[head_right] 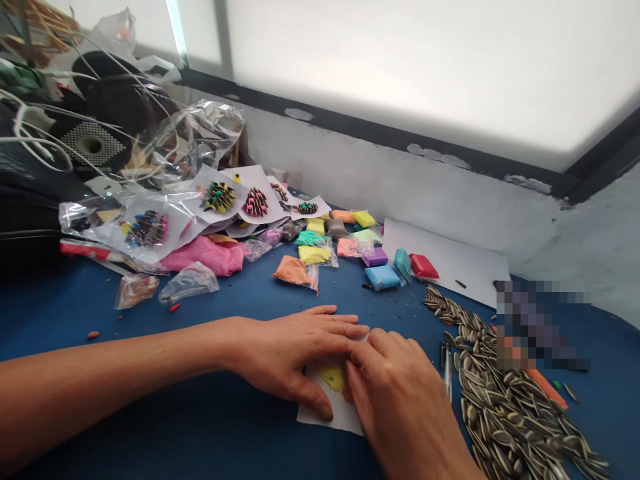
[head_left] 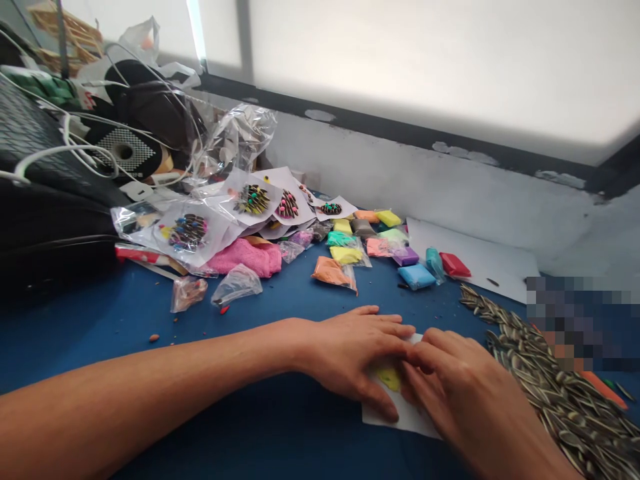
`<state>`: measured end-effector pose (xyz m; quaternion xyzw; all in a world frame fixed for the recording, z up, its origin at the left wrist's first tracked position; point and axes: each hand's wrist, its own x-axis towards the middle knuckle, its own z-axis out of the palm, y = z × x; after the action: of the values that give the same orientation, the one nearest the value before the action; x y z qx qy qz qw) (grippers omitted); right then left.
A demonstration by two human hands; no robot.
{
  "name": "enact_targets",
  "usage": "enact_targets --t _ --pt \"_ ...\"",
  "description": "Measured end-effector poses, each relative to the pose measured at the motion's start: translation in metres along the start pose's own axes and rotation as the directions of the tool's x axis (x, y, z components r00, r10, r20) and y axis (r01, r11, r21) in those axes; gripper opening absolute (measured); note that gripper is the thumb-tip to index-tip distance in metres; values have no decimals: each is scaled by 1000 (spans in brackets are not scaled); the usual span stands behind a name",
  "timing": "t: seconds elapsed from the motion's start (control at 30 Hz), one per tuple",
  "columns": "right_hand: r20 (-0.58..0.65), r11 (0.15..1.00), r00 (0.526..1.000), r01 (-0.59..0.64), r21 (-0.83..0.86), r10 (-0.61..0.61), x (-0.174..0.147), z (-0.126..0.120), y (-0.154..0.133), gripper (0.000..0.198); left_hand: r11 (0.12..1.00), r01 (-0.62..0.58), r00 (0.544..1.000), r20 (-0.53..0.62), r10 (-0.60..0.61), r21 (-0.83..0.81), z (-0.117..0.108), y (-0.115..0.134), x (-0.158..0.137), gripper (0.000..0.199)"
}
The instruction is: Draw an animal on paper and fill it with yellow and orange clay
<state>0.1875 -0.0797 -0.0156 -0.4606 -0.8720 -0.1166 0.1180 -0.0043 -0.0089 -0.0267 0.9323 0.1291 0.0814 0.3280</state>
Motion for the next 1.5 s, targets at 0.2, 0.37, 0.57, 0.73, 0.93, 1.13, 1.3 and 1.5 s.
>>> enact_targets --t 0.2,0.37,0.57,0.73,0.93,1.13,1.3,1.5 --pt "-55 997 997 64 43 -61 -2 2 -1 25 1000 10 1000 2 -10 -1 -1 -1 0 62" --pt "-92 998 996 9 68 -3 -10 -6 1 27 1000 8 1000 3 -9 26 1 -1 0 66" --pt "-9 1000 1000 -5 -3 5 -28 -5 5 19 999 20 1000 6 -20 42 -1 1 0 63" --pt "13 999 1000 -4 46 3 -25 -3 -1 22 999 9 1000 8 -9 46 -1 0 -1 64" --pt "58 997 998 3 82 -8 -17 -3 1 16 999 20 1000 18 -21 35 0 -1 -1 67" --pt "20 994 1000 3 108 -5 -22 -3 1 18 1000 24 1000 1 -24 5 0 -1 -2 72" --pt "-67 994 996 -59 94 65 -36 -4 4 28 999 27 999 21 -28 24 -1 0 -2 67" --pt "-142 995 985 -93 17 95 -41 -3 9 25 999 40 999 -23 -39 12 0 1 -3 77"
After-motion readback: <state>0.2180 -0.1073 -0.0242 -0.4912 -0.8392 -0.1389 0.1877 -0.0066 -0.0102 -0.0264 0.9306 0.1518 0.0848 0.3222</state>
